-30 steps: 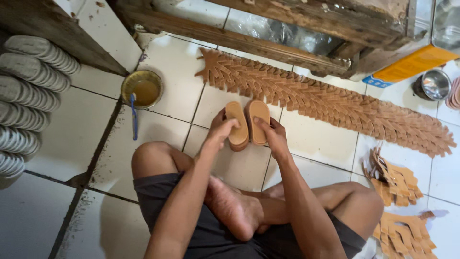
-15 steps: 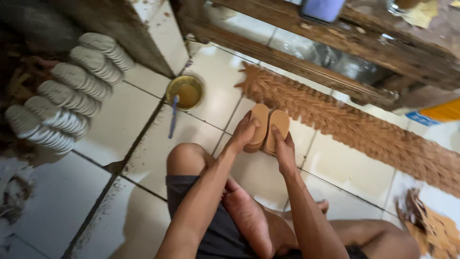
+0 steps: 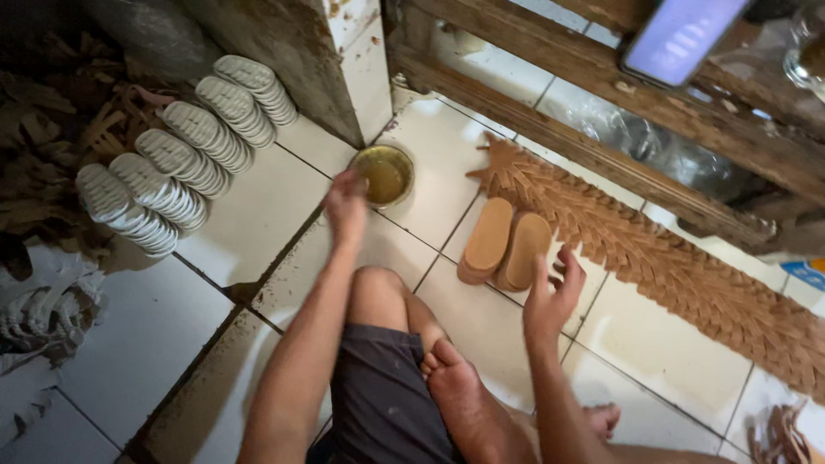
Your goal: The person sits on the floor and applies a liquid adhesive to stacks of shoe insoles using a toothbrush. They repeatedly dip the brush into a bowl of glue and spread it over the insole surfaces, then place the treated insoles aside.
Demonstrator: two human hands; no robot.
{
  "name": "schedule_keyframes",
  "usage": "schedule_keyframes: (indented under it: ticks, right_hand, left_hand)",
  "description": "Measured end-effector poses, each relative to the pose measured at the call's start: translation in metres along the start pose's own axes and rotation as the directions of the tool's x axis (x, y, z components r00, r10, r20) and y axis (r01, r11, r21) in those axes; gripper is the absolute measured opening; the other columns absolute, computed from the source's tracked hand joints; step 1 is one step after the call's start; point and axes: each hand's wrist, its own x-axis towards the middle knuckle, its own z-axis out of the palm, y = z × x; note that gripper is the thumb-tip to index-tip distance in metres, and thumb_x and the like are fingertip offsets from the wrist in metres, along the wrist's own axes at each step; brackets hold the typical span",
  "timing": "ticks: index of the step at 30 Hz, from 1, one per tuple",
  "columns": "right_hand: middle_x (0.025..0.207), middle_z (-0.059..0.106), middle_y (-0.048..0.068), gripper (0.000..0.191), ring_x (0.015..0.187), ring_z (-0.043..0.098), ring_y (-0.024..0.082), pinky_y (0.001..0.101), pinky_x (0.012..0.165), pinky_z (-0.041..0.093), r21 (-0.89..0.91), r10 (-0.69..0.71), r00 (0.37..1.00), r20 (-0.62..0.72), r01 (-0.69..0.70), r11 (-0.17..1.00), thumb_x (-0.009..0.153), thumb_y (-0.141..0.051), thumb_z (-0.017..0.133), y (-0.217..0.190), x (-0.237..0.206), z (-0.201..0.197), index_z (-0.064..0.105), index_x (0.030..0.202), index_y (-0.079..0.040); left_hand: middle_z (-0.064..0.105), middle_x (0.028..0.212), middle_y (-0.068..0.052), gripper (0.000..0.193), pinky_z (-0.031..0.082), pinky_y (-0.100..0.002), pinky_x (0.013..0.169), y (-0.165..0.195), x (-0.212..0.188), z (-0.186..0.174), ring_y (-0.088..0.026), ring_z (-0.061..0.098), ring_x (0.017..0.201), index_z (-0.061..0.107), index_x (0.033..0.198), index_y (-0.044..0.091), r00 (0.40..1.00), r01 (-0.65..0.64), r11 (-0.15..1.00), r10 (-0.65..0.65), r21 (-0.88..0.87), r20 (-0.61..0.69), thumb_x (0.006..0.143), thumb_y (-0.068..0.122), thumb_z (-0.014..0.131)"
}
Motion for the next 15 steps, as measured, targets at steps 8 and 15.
schedule_keyframes:
  ticks: [8,15]
  right_hand:
    - [0.138,0.058,0.021,0.043,0.129,0.056,0.035,0.0405,0.106,0.046,0.159,-0.174,0.511,0.842,0.073,0.985,0.097,-0.018,0.066,-0.079,-0.026,0.242,0.062,0.139,-0.008]
    - [0.139,0.058,0.02,0.044,0.129,0.056,0.034,0.0421,0.107,0.047,0.201,-0.16,0.284,0.946,-0.123,0.972,0.095,-0.01,0.063,-0.095,0.002,0.449,0.059,0.139,-0.005]
  left_hand:
    - [0.074,0.103,-0.006,0.023,0.055,-0.029,0.076,-0.064,0.109,-0.06,-0.014,0.068,0.086,0.072,0.11,0.002,0.955,0.27,0.926,-0.292,-0.264,-0.047,0.094,0.014,0.061]
    - [0.074,0.098,-0.012,0.028,0.056,-0.034,0.075,-0.072,0.21,-0.084,-0.021,0.068,0.084,0.067,0.118,-0.002,0.875,0.476,0.776,-0.465,-0.413,0.136,0.1,0.015,0.053]
